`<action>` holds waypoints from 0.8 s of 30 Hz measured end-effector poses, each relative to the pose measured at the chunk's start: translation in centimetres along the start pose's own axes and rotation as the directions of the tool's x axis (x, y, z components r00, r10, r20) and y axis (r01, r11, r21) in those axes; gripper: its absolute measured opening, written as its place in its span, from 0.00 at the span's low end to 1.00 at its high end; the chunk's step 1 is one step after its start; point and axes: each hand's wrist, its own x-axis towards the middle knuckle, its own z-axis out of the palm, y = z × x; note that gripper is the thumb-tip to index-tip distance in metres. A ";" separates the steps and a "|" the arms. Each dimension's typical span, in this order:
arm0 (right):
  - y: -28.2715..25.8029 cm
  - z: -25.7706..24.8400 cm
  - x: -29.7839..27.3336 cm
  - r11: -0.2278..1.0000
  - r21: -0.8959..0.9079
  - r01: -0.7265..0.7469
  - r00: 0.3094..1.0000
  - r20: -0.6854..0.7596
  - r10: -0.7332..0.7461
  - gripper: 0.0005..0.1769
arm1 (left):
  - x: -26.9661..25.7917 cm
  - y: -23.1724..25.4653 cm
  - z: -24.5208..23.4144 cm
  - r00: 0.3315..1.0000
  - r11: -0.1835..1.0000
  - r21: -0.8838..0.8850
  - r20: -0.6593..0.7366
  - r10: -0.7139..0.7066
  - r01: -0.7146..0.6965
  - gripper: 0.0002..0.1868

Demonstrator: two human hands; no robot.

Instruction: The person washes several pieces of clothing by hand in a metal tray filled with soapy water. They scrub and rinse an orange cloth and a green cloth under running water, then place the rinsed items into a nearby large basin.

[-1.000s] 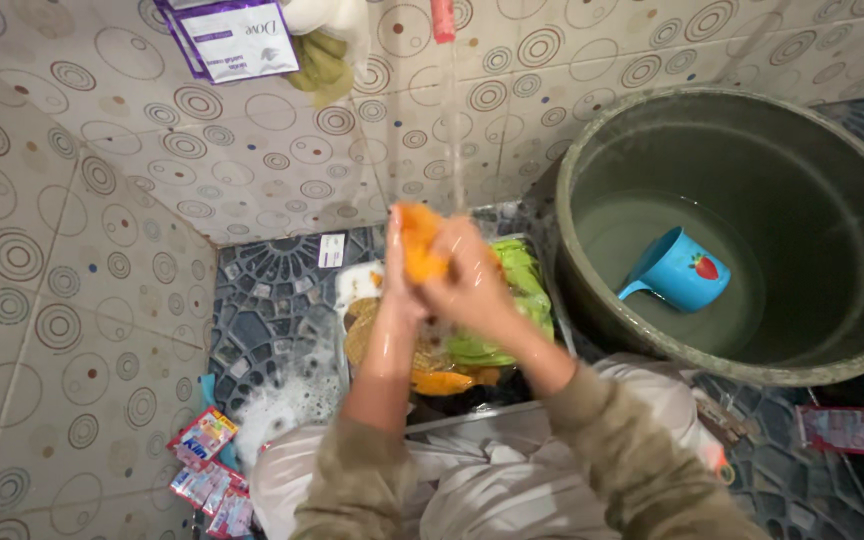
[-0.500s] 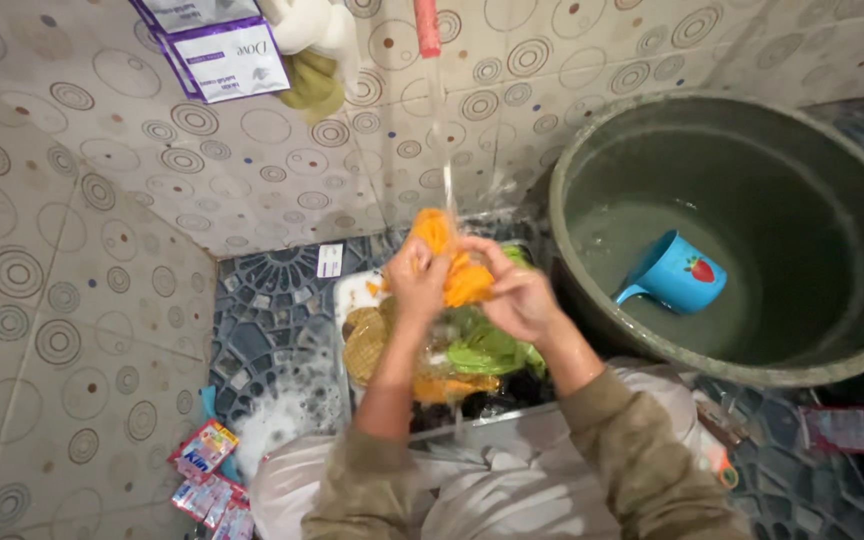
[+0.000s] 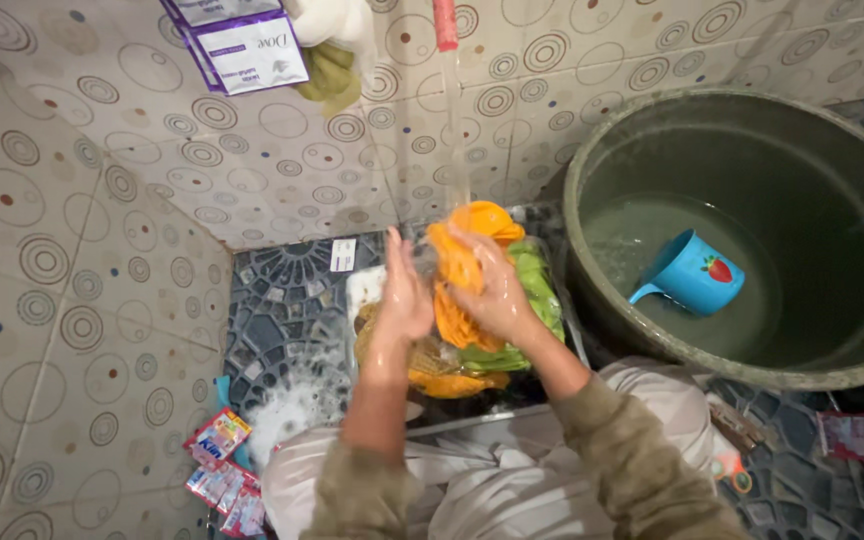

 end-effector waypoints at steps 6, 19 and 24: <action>-2.0 -0.9 -1.5 0.965 -0.262 -0.011 0.976 0.209 0.068 0.21 | 7.2 -1.1 -0.4 0.811 0.994 -0.003 0.578 -0.087 0.109 0.39; 5.9 -2.2 1.0 0.514 0.657 -0.551 0.786 0.200 0.586 0.23 | 1.7 -3.5 0.4 0.851 0.921 -0.036 0.371 0.372 -0.387 0.30; 2.9 -1.4 2.7 0.884 0.329 -0.332 0.913 -0.123 0.389 0.18 | 0.6 -2.1 1.8 0.846 0.828 0.176 0.148 0.512 -0.532 0.28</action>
